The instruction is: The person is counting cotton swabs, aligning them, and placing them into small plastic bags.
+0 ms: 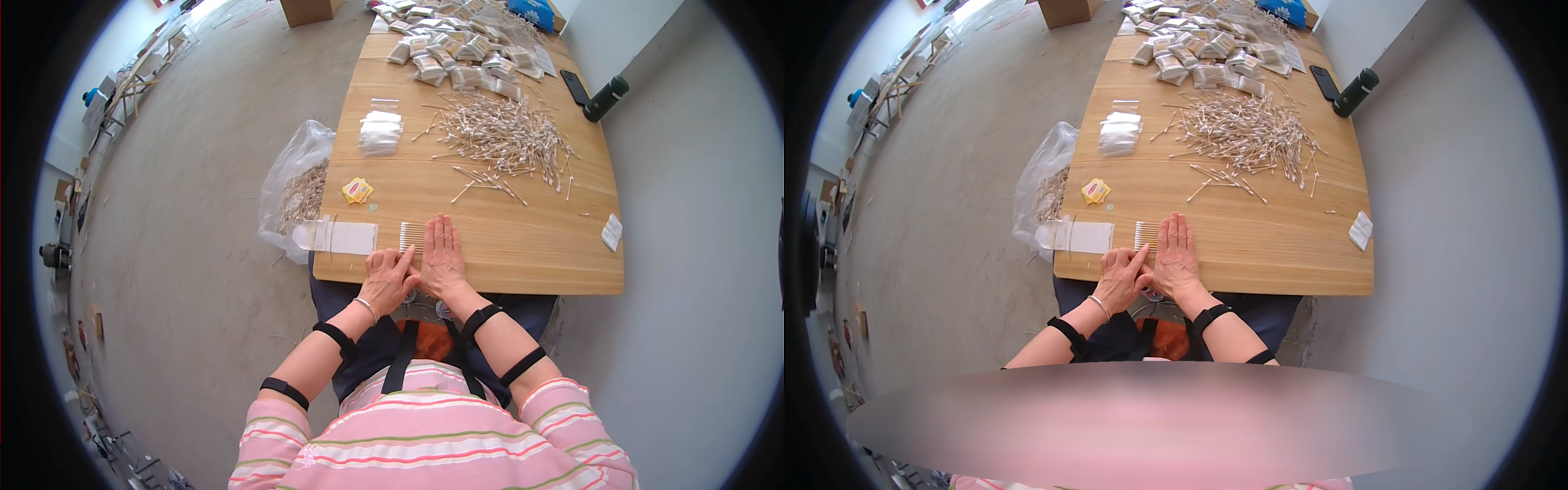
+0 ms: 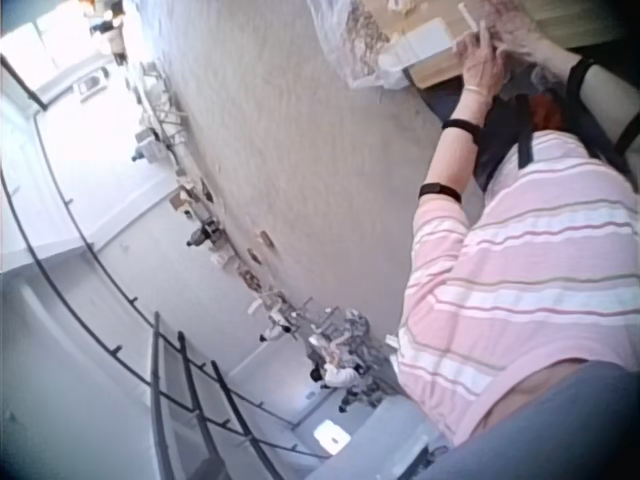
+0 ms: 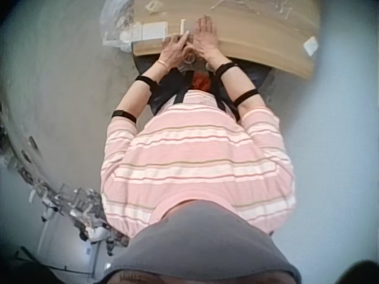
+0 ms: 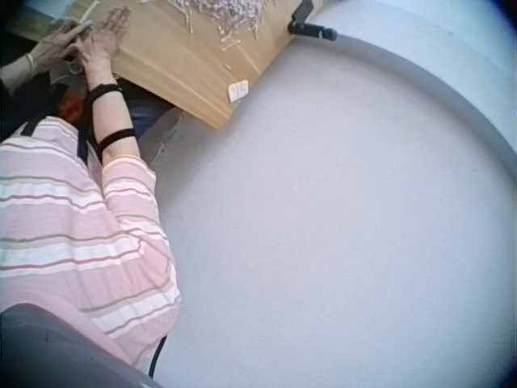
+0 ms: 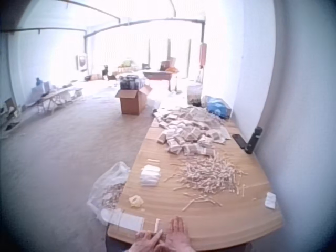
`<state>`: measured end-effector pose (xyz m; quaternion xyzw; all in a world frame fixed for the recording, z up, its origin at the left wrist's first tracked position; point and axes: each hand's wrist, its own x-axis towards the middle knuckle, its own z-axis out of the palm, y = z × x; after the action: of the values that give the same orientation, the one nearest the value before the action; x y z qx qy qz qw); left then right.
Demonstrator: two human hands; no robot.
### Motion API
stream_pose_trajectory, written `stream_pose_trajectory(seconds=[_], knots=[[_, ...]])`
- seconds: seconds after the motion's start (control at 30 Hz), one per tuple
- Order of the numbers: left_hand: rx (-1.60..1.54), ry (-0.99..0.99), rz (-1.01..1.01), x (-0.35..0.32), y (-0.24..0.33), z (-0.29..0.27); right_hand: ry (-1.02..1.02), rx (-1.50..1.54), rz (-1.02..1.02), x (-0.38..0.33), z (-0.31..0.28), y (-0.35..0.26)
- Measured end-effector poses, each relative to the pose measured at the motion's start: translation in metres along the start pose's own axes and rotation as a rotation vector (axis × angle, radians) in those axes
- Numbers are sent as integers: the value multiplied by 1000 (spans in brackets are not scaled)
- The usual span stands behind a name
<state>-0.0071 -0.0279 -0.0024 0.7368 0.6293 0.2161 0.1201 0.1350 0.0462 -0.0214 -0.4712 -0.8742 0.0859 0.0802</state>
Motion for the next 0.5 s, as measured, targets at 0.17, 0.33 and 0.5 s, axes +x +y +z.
stream_pose_trajectory(seconds=[0.17, 0.33, 0.5], knots=[[12, -12, 31, 0, -2, 1, 6, -7, 3, 0, 3, 2], [-3, -35, 19, 2, -1, 1, -18, 1, 2, -1, 2, 3], [25, -36, -18, 7, 0, 2, 17, -27, -6, 0, 5, 3]])
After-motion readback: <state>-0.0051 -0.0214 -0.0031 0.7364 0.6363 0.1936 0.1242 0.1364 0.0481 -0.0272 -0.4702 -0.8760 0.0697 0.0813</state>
